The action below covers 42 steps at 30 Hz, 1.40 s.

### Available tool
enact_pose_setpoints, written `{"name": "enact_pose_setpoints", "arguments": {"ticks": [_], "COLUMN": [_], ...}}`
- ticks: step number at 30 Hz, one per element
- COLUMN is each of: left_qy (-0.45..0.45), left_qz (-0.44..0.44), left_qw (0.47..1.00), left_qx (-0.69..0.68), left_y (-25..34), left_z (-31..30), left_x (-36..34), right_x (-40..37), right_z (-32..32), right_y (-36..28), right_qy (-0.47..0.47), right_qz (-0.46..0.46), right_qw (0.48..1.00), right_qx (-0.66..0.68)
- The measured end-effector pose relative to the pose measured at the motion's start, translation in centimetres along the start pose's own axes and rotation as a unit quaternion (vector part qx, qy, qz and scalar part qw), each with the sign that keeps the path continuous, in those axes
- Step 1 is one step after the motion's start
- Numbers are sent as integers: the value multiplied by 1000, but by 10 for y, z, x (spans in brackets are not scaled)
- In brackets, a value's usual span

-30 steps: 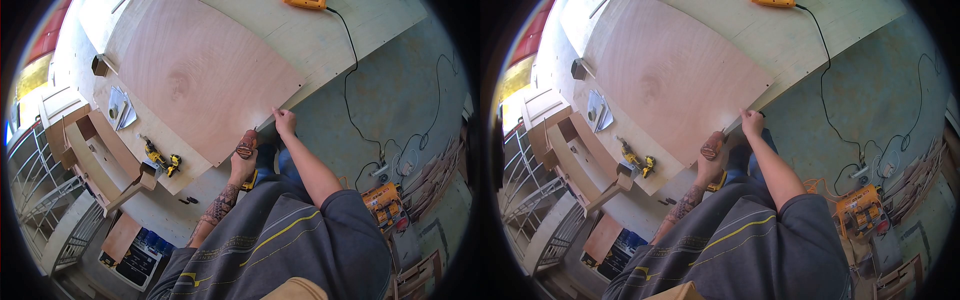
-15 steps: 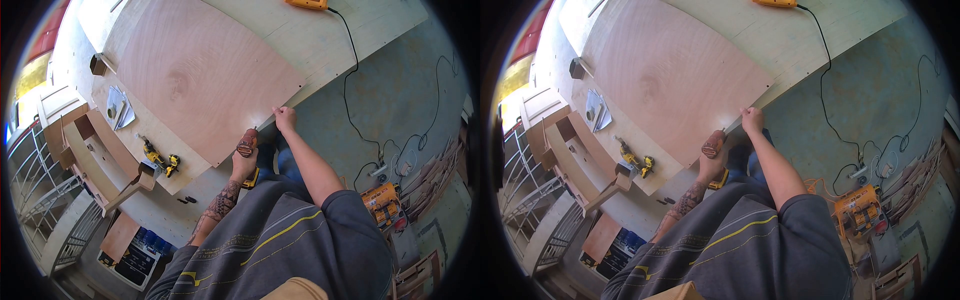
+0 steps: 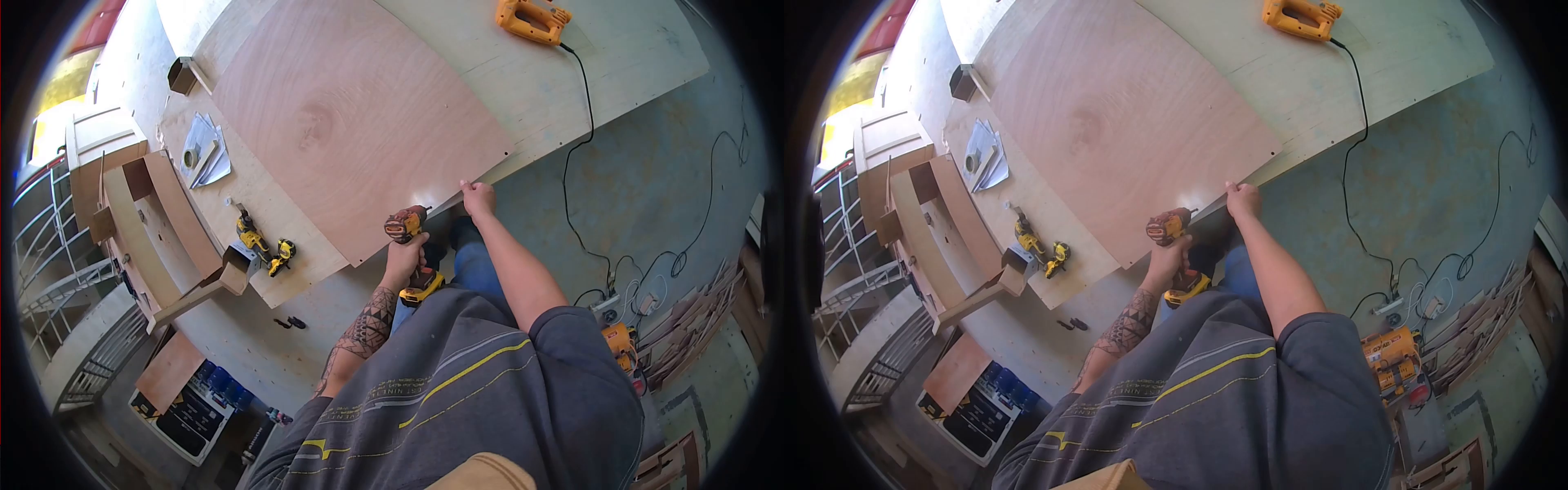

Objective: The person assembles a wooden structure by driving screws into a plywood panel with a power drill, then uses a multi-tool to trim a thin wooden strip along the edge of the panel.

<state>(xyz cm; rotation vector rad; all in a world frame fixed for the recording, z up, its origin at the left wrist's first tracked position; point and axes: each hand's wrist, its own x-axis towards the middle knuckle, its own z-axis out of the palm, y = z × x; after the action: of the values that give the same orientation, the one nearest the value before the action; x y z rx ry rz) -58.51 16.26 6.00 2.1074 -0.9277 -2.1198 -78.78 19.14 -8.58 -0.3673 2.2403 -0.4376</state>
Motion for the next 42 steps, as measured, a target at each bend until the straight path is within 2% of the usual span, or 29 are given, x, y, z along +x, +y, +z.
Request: {"name": "enact_pose_setpoints", "arguments": {"ticks": [1, 3, 4, 5, 6, 7, 8, 9, 11, 12, 15, 17, 18, 21, 23, 24, 25, 26, 29, 30, 31, 32, 33, 34, 36, 38, 39, 41, 42], "left_qy": [-1, 35, 50, 65, 111, 159, 190, 237, 344, 353, 445, 501, 508, 515, 512, 527, 526, 545, 536, 523, 510, 453, 452, 462, 567, 617, 573, 375, 364], "left_qz": [7, 39, 86, 96, 148, 199, 209, 242, 343, 347, 378, 426, 425, 432, 431, 381, 377, 401, 381, 405, 428, 419, 419, 422, 376, 268, 214, 287, 355], "left_qw": [1000, 995, 989, 985, 974, 958, 944, 929, 859, 850, 798, 740, 732, 718, 727, 755, 756, 736, 754, 749, 742, 772, 773, 772, 733, 740, 788, 857, 841], "left_qx": [-9, -87, -110, -127, -129, -133, -172, -148, -163, -182, -147, -137, -161, -181, -155, -85, -95, -37, -15, -47, -77, -150, -150, -110, -21, -20, -67, -206, -186], "left_y": [3, 1, 0, -3, -7, -11, -20, -22, -13, -13, -10, 5, 16, 44, 49, 45, 43, 40, 47, 47, 46, 45, 43, 43, 44, 21, -2, 8, 34], "left_z": [-8, -39, -56, -75, -94, -114, -139, -164, -202, -227, -303, -347, -366, -410, -428, -438, -443, -443, -438, -438, -438, -437, -438, -437, -426, -382, -353, -312, -314], "left_x": [-3, -18, -25, -32, -36, -37, -30, -26, -17, -6, 51, 96, 112, 154, 178, 185, 191, 197, 190, 188, 187, 184, 183, 179, 165, 149, 148, 127, 132], "right_x": [12, 33, 25, 10, 1, -4, -6, -13, -19, -25, -60, -53, -63, -110, -130, -137, -141, -139, -118, -110, -102, -95, -93, -93, -86, -78, -77, -80, -81], "right_z": [9, 27, 12, -8, -16, -21, -21, -25, -14, -9, 18, 64, 83, 138, 176, 191, 209, 229, 286, 304, 323, 336, 348, 358, 370, 376, 375, 374, 372], "right_y": [20, 58, 52, 42, 37, 42, 45, 40, 36, 25, -40, -62, -91, -189, -250, -282, -313, -337, -389, -398, -407, -410, -406, -400, -393, -385, -382, -388, -387], "right_qy": [4, -7, -27, -50, -62, -88, -98, -132, -137, -142, -159, -156, -164, -186, -206, -205, -203, -188, -106, -106, -46, 15, 16, 52, 89, 96, 97, 104, 105], "right_qz": [-10, 12, 16, 16, 27, 13, 6, 14, -51, -77, -141, -241, -262, -356, -410, -420, -428, -450, -538, -536, -591, -643, -642, -636, -624, -623, -620, -639, -639], "right_qw": [1000, 996, 991, 985, 980, 978, 979, 977, 982, 982, 976, 957, 950, 913, 886, 876, 867, 855, 811, 812, 780, 743, 744, 739, 737, 741, 743, 730, 728], "right_qx": [-5, 90, 129, 167, 185, 190, 178, 165, 122, 95, 37, -36, -35, -71, -72, -116, -157, -173, -204, -207, -198, -187, -187, -217, -244, -231, -235, -219, -223]}}
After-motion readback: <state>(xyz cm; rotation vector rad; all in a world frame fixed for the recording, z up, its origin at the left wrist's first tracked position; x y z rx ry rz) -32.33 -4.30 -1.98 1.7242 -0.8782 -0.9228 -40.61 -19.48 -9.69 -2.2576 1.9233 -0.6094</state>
